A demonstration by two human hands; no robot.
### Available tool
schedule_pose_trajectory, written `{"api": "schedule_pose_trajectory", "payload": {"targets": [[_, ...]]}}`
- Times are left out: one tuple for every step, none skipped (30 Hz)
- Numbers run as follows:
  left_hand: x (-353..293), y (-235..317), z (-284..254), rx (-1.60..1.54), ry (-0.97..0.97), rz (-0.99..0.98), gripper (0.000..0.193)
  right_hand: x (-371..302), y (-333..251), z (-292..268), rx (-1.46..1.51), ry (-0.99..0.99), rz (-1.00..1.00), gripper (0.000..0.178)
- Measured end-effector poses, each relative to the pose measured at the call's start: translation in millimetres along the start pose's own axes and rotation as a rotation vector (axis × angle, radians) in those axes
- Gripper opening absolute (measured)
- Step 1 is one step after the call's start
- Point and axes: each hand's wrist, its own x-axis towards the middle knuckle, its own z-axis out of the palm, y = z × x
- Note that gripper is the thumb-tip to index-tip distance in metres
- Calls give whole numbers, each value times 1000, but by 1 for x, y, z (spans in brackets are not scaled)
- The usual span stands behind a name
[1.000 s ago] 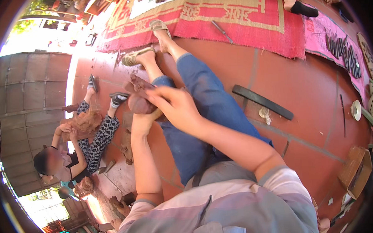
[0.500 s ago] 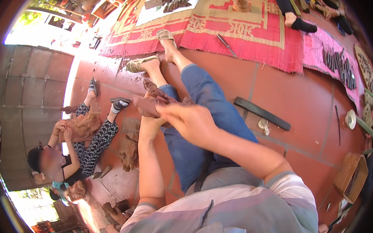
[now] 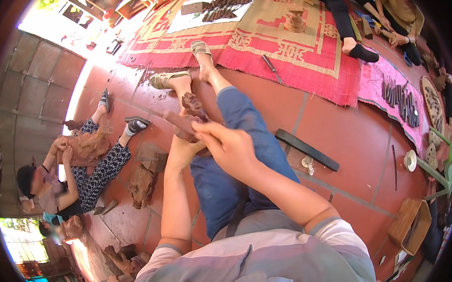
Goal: The person sits on the floor and carves a small piece of wood using a knife. They hold the wood in their left hand and use the knife in their right hand to shape it, occasionally rotating the piece to work on different sides.
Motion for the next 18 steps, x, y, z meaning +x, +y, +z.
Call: {"api": "schedule_pose_trajectory", "payload": {"targets": [[1, 17, 10, -245, -35, -107, 84, 11, -1, -1, -43, -60, 90, 21], [2, 15, 9, -169, -44, -80, 83, 16, 0, 0, 49, -70, 193, 21], [4, 9, 6, -93, -54, -52, 83, 21, 0, 1, 143, -79, 295, 22], [6, 9, 1, -10, -57, -21, 82, 24, 0, 3, 245, -94, 391, 22], [4, 13, 6, -95, -39, -48, 84, 12, 12, 8, 133, 27, 130, 22], [4, 16, 3, -103, -47, -31, 85, -1, 21, 8, 191, 25, 155, 22], [1, 13, 3, -127, -55, -23, 86, -12, 19, 3, 236, 16, 191, 23], [0, 9, 3, -152, -61, -15, 87, -16, 17, 0, 282, 7, 228, 23], [4, 0, -5, -4, -28, -5, 83, -11, 19, -5, 220, -39, 267, 23], [1, -1, 0, -24, -36, -65, 82, -2, 19, -5, 211, -56, 255, 22], [2, 8, 3, -32, -41, -113, 80, 14, 17, -2, 210, -74, 227, 22], [3, 12, 6, -41, -44, -161, 79, 24, 18, 1, 209, -92, 200, 22], [7, 13, 2, -25, -38, -147, 73, 27, 20, 5, 285, -114, 193, 22], [5, 15, 2, -77, -38, -132, 72, 21, 22, 5, 263, -98, 179, 21], [1, 17, 4, -129, -39, -116, 71, 7, 23, 1, 241, -82, 165, 21], [-1, 17, 8, -192, -43, -97, 69, -5, 25, -3, 206, -66, 149, 20], [-3, 14, 4, -140, -5, -92, 64, -11, 26, -4, 226, -29, 102, 20], [0, 15, 1, -132, -14, -86, 63, -9, 31, -5, 213, -47, 91, 21]]}}
